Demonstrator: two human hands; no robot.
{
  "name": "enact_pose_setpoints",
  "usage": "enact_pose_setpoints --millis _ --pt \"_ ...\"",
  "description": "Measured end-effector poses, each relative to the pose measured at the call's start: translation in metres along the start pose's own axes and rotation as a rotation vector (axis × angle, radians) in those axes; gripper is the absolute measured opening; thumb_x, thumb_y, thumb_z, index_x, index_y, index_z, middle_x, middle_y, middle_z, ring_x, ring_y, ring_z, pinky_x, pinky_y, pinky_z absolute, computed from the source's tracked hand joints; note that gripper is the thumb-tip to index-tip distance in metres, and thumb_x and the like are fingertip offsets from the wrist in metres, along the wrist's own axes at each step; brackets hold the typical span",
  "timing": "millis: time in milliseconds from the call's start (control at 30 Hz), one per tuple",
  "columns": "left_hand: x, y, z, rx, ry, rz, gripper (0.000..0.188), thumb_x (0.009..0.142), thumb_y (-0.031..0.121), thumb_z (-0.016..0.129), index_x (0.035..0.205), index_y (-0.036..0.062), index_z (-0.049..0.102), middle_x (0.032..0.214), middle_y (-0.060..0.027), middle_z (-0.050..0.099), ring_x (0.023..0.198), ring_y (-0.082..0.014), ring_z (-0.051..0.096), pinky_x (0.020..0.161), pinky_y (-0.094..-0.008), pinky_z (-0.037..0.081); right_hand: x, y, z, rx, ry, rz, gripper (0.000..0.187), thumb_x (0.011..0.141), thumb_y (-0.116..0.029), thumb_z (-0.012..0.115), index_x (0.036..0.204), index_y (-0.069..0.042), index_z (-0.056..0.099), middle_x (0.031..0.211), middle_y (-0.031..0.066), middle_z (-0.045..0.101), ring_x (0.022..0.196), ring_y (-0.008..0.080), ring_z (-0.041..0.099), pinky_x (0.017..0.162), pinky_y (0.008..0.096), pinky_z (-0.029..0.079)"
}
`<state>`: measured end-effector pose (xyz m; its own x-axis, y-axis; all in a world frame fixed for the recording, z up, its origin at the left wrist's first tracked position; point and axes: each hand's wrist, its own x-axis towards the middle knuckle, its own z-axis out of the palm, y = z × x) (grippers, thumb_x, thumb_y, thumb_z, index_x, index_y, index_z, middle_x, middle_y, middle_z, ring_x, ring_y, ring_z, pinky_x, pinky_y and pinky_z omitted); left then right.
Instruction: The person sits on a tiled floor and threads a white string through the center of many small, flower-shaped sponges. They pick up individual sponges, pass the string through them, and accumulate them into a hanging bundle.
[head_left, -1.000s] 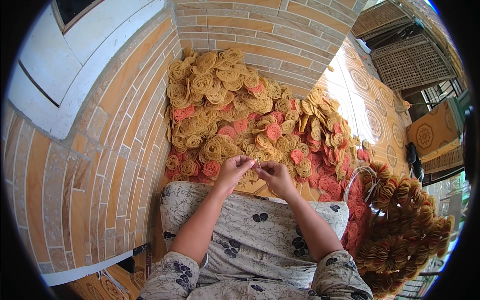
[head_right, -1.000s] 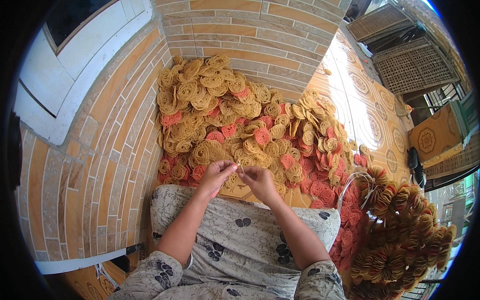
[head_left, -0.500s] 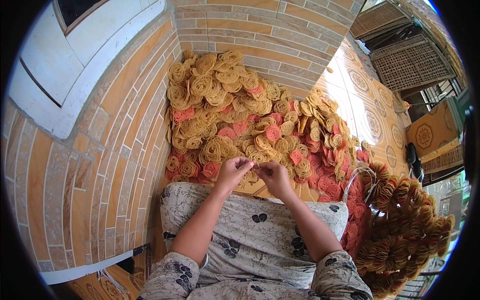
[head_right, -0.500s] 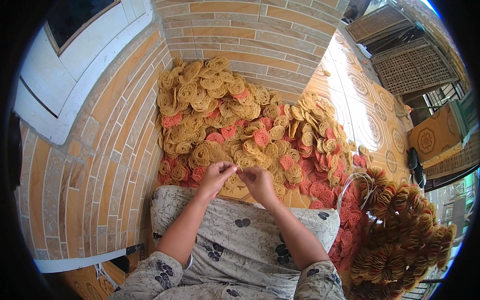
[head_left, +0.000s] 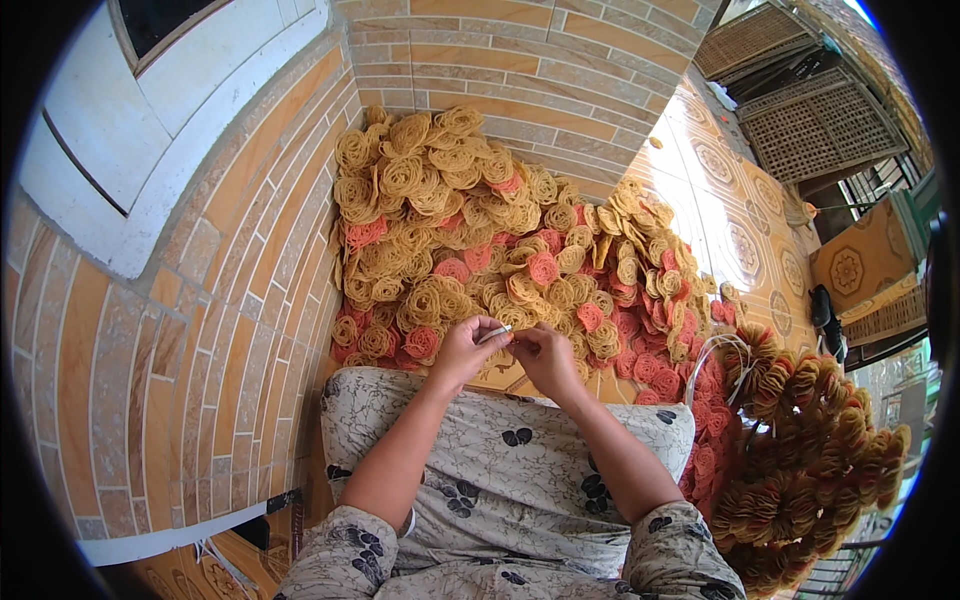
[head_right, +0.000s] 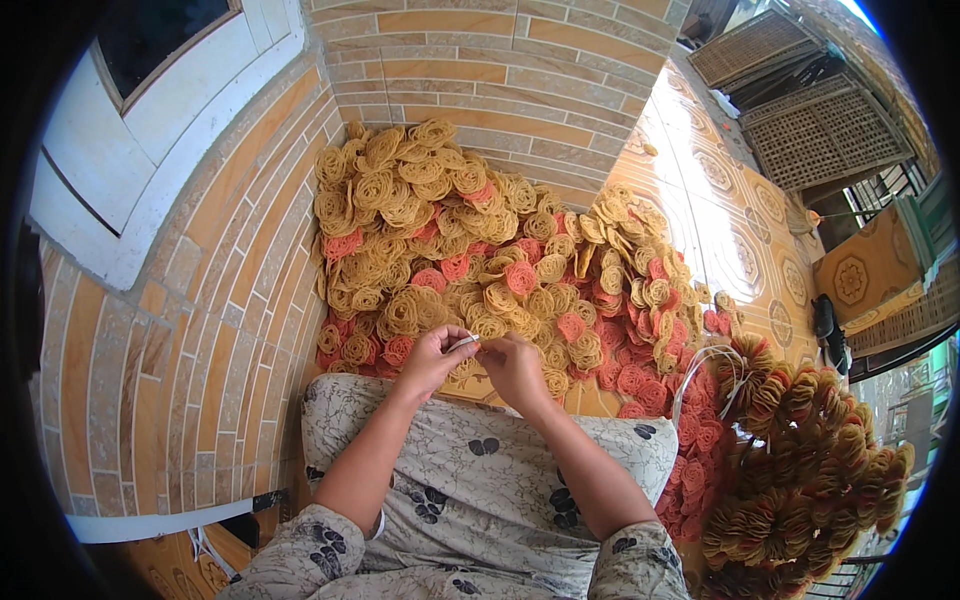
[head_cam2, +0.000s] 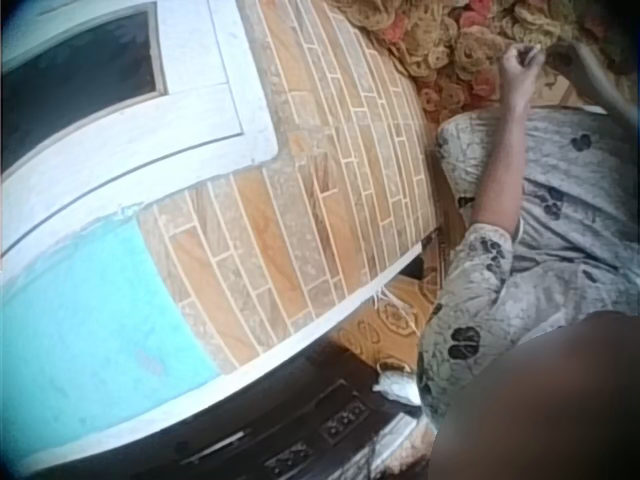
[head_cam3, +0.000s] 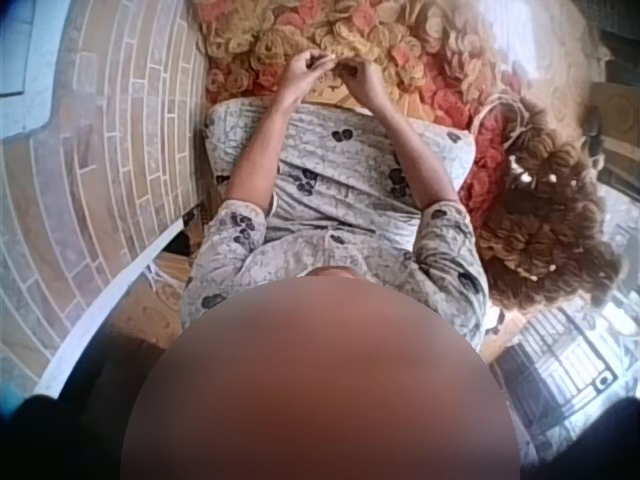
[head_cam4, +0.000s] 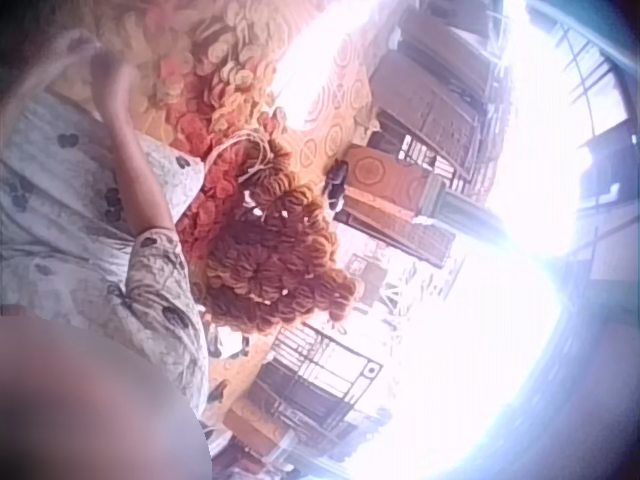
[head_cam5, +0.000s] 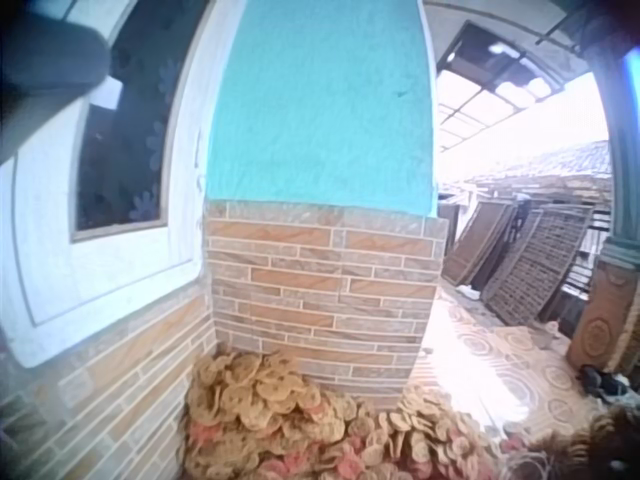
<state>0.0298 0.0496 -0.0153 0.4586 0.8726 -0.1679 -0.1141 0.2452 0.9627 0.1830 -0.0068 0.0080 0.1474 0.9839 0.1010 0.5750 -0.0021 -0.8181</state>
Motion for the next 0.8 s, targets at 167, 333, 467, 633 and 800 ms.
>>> enact_pose_setpoints --millis 167,333,467,633,800 --pt "-0.004 0.003 -0.001 0.204 -0.02 -0.027 0.022 0.088 0.022 0.069 0.098 0.0027 0.063 0.086 -0.0034 0.065 0.079 -0.0065 0.058 0.07 -0.0223 0.046 -0.004 -0.002 0.0 -0.058 -0.029 -0.046 0.013 0.079 -0.007 0.07 0.09 0.0 0.071 0.074 0.0143 0.057 0.065 0.0302 0.058 0.061 0.0379 0.047" --pt "-0.005 -0.007 -0.005 0.483 0.02 0.14 0.021 0.089 0.026 0.067 0.092 0.0054 0.066 0.083 -0.0031 0.065 0.075 -0.0068 0.057 0.067 -0.0242 0.045 -0.009 -0.005 -0.002 -0.07 -0.089 -0.126 0.011 0.08 -0.007 0.066 0.088 0.0 0.07 0.076 0.0171 0.057 0.067 0.033 0.058 0.062 0.0395 0.047" --pt "-0.005 -0.019 -0.007 0.291 -0.014 0.182 0.023 0.093 0.026 0.063 0.093 0.0026 0.064 0.082 -0.004 0.065 0.075 -0.0098 0.058 0.069 -0.0261 0.045 -0.013 -0.007 -0.003 -0.113 -0.145 -0.159 0.011 0.08 -0.007 0.064 0.088 -0.001 0.071 0.077 0.0179 0.058 0.07 0.0341 0.06 0.065 0.0405 0.049" --pt "-0.014 -0.005 -0.006 -0.002 0.052 0.031 0.022 0.096 0.023 0.057 0.094 0.0011 0.055 0.075 -0.0029 0.059 0.07 -0.0104 0.055 0.067 -0.027 0.045 -0.019 -0.012 -0.005 -0.163 -0.228 -0.233 0.01 0.08 -0.007 0.063 0.084 -0.002 0.071 0.078 0.0159 0.059 0.075 0.0338 0.062 0.071 0.0401 0.05" --pt "-0.039 0.024 0.003 0.735 -0.079 0.088 0.023 0.087 0.023 0.067 0.099 0.006 0.058 0.069 -0.006 0.053 0.063 -0.0174 0.053 0.062 -0.0312 0.045 -0.018 -0.017 -0.023 -0.261 -0.314 -0.245 0.01 0.079 -0.006 0.065 0.086 -0.004 0.072 0.079 0.0127 0.06 0.074 0.0307 0.062 0.071 0.0389 0.051"
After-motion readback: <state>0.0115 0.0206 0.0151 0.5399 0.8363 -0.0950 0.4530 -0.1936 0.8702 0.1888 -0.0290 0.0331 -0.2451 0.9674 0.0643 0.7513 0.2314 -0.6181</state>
